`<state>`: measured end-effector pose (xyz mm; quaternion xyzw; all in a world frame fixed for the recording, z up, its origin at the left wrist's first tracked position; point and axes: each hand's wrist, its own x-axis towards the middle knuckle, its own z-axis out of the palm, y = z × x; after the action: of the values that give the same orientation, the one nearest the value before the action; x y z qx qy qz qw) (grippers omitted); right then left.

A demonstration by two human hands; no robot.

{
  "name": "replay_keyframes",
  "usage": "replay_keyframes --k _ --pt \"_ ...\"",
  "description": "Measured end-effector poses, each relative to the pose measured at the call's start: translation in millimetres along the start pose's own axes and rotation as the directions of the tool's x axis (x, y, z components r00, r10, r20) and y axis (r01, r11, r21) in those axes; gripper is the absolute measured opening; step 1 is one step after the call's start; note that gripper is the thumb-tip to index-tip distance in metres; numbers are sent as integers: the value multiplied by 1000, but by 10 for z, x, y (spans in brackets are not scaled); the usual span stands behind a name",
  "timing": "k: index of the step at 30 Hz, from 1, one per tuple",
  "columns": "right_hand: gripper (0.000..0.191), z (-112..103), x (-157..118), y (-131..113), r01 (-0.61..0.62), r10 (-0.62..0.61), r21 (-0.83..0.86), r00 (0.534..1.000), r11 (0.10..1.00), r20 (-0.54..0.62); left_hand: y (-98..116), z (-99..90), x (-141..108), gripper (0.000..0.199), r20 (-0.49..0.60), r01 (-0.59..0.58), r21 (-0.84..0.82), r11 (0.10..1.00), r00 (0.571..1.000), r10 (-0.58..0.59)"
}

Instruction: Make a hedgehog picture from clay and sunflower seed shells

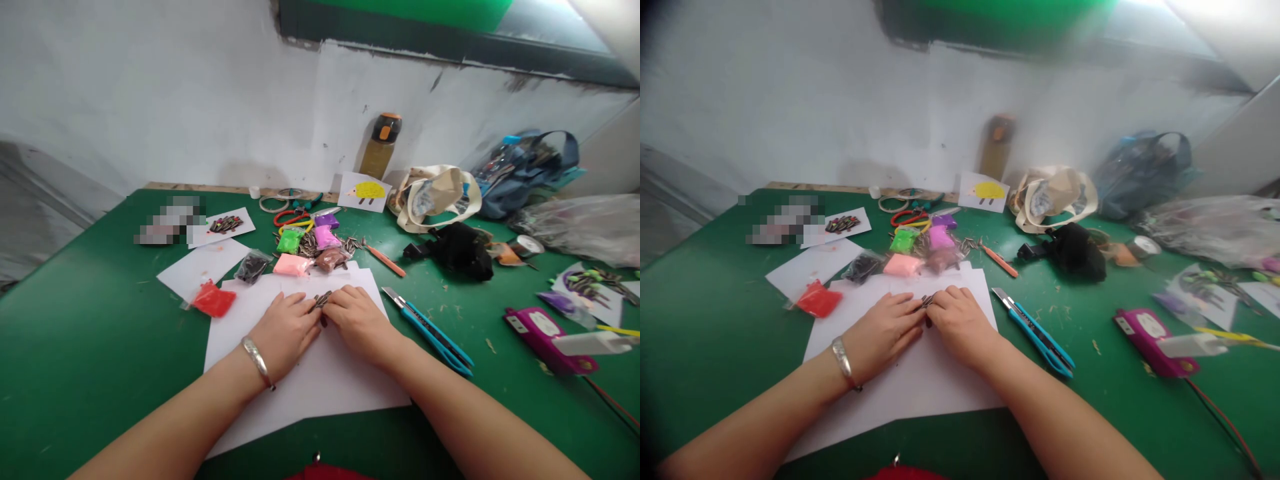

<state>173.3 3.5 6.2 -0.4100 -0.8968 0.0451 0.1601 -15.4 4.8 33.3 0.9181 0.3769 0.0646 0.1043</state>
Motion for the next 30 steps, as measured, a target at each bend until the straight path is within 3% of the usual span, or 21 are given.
replay_keyframes --k 8,14,18,24,30 --pt "15 -35 23 -8 -32 32 39 999 999 0 22 21 -6 22 6 17 23 1000 1000 -17" --pt "17 -277 -8 159 -186 203 171 976 967 -84 12 -17 -48 23 -20 13 -26 1000 1000 -14" --pt "16 -302 -52 281 -268 269 158 963 950 16 -61 -49 -67 33 -83 14 -56 998 996 -19" --pt "25 -263 -52 294 -339 325 178 940 924 103 -203 -41 -65 39 39 146 8 989 988 -146" --pt "25 -290 -1 184 -307 279 228 949 924 148 -243 -66 -38 37 98 158 12 987 982 -159"
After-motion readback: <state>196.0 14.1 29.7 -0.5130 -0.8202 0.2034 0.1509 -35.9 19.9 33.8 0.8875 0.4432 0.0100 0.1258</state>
